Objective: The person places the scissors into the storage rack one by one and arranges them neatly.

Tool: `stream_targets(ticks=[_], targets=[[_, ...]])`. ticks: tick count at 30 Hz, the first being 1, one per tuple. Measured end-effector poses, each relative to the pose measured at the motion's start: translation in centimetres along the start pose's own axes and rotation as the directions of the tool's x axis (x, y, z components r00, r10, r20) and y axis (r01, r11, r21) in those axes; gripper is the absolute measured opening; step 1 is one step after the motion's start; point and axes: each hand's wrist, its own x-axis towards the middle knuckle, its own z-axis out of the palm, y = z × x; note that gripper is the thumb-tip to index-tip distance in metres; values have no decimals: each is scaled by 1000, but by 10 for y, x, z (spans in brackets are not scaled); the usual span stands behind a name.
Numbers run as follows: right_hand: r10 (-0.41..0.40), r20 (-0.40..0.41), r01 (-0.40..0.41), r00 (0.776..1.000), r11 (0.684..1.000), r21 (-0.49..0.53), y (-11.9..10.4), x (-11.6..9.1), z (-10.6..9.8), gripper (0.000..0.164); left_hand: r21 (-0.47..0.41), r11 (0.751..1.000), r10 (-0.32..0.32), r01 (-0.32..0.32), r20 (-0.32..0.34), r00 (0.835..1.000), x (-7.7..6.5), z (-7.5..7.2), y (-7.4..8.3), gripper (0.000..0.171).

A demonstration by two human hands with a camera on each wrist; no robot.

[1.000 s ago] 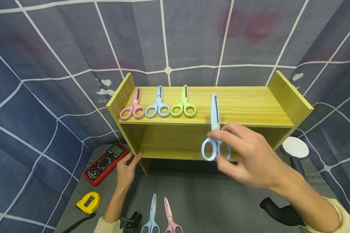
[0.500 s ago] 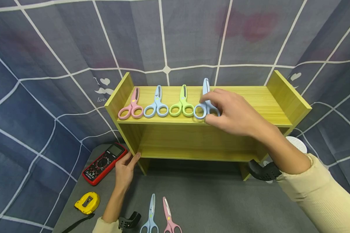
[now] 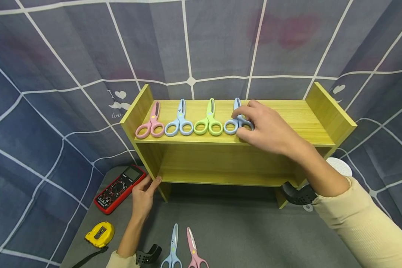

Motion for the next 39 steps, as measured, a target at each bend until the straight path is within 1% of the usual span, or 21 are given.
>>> stream_targets(ticks=[8,13,17,22,24,25,26,27,28,29,31,33,36,38,39], targets=[[18,9,-18,1000,1000,5,-1,0,1,36,-16,1000,3,-3,-12,1000,0,0,0,35],[21,-1,-21,1000,1000,7,-2,-2,2,40,-12,1000,6,-6,-1,1000,0,0,-1,35],[28,-11,-28,1000,1000,12,-3,-4,2,43,-9,1000,4,-4,-9,1000,1,0,-2,35],[24,-64,-23,998,1000,7,-4,-6,5,47,-4,1000,2,-3,-11,1000,2,1,-2,35],[6,-111,-5,994,1000,7,-4,-6,7,48,-5,1000,5,-5,-9,1000,3,1,-2,35],[-16,-144,17,989,1000,9,-4,-7,8,47,-5,1000,6,-7,-7,1000,3,1,-2,35],[-44,-184,47,982,999,11,-4,-8,9,46,-11,1000,9,-9,-7,1000,3,0,-2,35],[-81,-230,85,970,996,11,-4,-9,11,44,-17,1000,9,-9,-5,1000,4,0,-2,35],[-123,-279,130,952,991,9,-5,-10,13,41,-17,1000,10,-10,-5,1000,4,0,-3,35],[-166,-328,177,930,984,4,-6,-12,16,39,-18,1000,11,-11,-6,1000,4,0,-3,35],[-235,-423,262,875,965,7,-9,-17,21,35,-21,1000,12,-13,-5,1000,4,-1,-3,35],[-260,-506,324,822,945,40,-15,-23,27,32,-25,1000,14,-14,-3,1000,4,-1,-3,35],[-258,-597,392,760,914,103,-27,-34,38,29,-30,999,13,-13,-1,1000,3,0,-3,34],[-269,-629,429,730,896,116,-36,-42,47,26,-30,999,10,-10,1,1000,3,0,-2,34],[-280,-633,444,722,889,112,-40,-48,53,25,-30,1000,7,-7,0,1000,3,1,-2,34]])
